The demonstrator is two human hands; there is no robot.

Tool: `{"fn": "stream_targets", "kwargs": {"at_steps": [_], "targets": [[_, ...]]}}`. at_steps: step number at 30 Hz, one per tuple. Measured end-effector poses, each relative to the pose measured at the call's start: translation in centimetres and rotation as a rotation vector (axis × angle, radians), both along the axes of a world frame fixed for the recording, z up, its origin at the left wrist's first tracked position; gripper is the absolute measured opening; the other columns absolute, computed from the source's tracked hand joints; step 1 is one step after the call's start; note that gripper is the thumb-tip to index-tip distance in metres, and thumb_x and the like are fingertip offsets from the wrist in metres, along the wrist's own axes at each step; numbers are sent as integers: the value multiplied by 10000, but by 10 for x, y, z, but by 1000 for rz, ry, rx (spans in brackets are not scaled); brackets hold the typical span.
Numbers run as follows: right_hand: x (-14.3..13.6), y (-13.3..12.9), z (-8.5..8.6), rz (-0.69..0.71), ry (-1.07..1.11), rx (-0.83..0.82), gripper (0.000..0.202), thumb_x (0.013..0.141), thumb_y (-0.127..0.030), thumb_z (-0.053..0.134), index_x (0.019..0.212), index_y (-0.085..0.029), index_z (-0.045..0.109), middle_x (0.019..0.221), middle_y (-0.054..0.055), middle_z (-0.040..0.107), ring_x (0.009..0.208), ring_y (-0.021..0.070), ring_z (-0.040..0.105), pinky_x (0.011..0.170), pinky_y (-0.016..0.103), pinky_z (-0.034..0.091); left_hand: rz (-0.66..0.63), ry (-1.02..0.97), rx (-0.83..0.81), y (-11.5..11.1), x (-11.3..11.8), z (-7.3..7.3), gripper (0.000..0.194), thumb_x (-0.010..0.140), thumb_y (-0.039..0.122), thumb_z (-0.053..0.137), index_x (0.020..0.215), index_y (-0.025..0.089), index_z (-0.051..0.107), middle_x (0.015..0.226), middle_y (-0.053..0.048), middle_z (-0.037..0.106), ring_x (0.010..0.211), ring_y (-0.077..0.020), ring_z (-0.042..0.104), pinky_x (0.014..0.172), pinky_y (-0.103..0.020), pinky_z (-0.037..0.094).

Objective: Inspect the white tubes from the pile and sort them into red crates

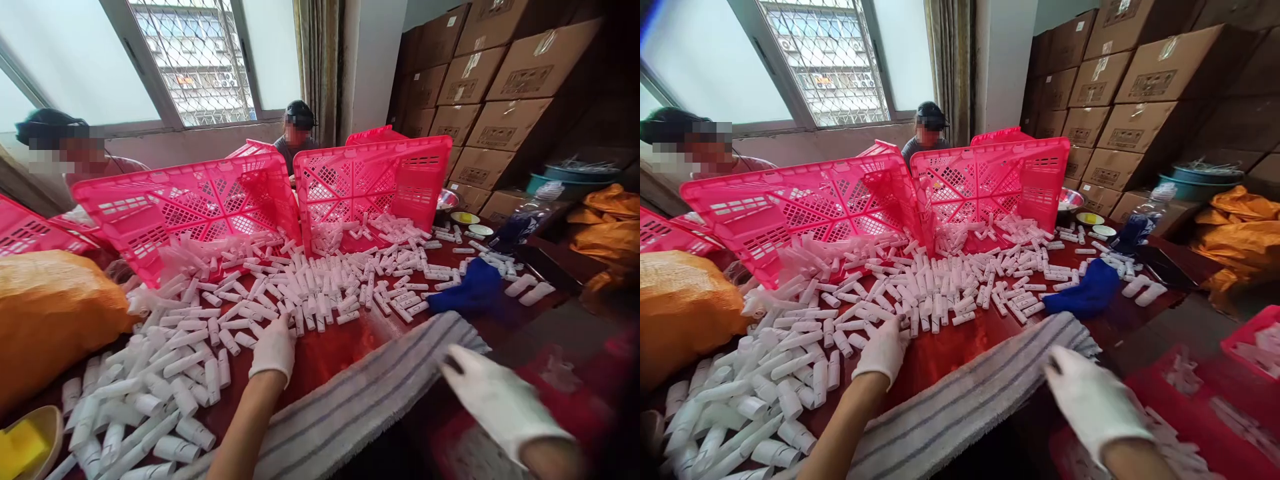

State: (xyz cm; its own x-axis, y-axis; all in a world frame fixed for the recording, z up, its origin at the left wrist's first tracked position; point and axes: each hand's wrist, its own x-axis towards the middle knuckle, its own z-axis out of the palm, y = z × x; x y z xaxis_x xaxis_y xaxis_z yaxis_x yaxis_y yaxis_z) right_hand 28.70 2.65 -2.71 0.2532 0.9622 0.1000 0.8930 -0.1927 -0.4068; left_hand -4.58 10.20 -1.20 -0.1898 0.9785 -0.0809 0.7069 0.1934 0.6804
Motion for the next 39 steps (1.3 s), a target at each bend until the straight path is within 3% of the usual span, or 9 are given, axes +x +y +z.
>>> {"fn": "stream_targets", "kwargs": {"at_steps": [2, 6, 11, 17, 20, 24, 30, 35, 39], "targets": [[-43, 34, 6, 329, 71, 72, 223, 840, -250, 456, 980, -219, 627, 992, 109, 692, 892, 254, 637, 772, 350, 482, 5, -78, 4, -2, 3, -2, 479, 710, 52, 565, 1172, 177, 564, 1098, -147, 616, 1072, -304, 549, 950, -457, 347], [-115, 93, 3, 527, 98, 97, 200, 787, -111, 506, 889, -197, 656, 933, 100, 668, 935, 257, 591, 848, 369, 435, 31, -350, 21, -31, 8, -2, 422, 787, 221, 533, 1206, 216, 486, 972, -63, 619, 886, -202, 594, 832, -349, 438], [-126, 95, -15, 547, 225, 110, 217, 857, -154, 463, 1021, -189, 602, 922, 95, 652, 870, 217, 616, 778, 342, 476, 105, -813, -78, -54, 15, -14, 371, 704, 448, 603, 918, 173, 477, 765, -6, 558, 622, -120, 573, 609, -262, 478], [-135, 63, -8, 339, 1294, 357, 222, 771, -289, 626, 928, -251, 473, 694, -52, 585, 550, 111, 566, 517, 225, 463, 194, -1111, -115, -60, 46, -24, 578, 517, 573, 755, 827, 197, 444, 640, 49, 517, 533, -91, 541, 523, -215, 424], [-148, 58, 6, 212, 1501, 373, 318, 674, -255, 713, 867, -250, 460, 685, -48, 613, 561, 114, 560, 501, 217, 446, 174, -1129, -126, -69, 61, -20, 596, 567, 574, 741, 941, 172, 511, 610, 35, 555, 490, -91, 529, 487, -209, 401], [-157, 52, 17, 115, 1563, 289, 349, 629, -313, 759, 813, -249, 470, 676, -38, 613, 562, 127, 545, 499, 230, 445, 140, -1151, -135, -81, 72, -16, 587, 608, 616, 701, 953, 174, 527, 515, 85, 474, 374, -50, 394, 380, -180, 285], [-145, 38, 18, 347, 1391, -13, 268, 760, -465, 663, 805, -205, 614, 776, -2, 608, 706, 143, 548, 660, 260, 462, 17, -1518, -438, -87, 61, -3, 478, 686, 619, 652, 791, 192, 467, 489, 136, 266, 337, 11, 120, 334, -151, 98], [-134, 45, 22, 438, 1313, -45, 328, 731, -513, 674, 756, -191, 615, 706, -12, 560, 680, 134, 501, 655, 255, 428, -36, -1765, -765, -88, 54, 2, 543, 582, 608, 746, 769, 154, 514, 403, 176, 177, 333, 22, -9, 311, -136, 75], [-130, 44, 27, 481, 1204, -52, 339, 759, -520, 641, 718, -189, 583, 664, -21, 517, 636, 126, 462, 614, 249, 403, -5, -1741, -646, -90, 57, 3, 503, 612, 609, 724, 742, 173, 509, 390, 164, 224, 318, 15, 0, 302, -135, 74]]}}
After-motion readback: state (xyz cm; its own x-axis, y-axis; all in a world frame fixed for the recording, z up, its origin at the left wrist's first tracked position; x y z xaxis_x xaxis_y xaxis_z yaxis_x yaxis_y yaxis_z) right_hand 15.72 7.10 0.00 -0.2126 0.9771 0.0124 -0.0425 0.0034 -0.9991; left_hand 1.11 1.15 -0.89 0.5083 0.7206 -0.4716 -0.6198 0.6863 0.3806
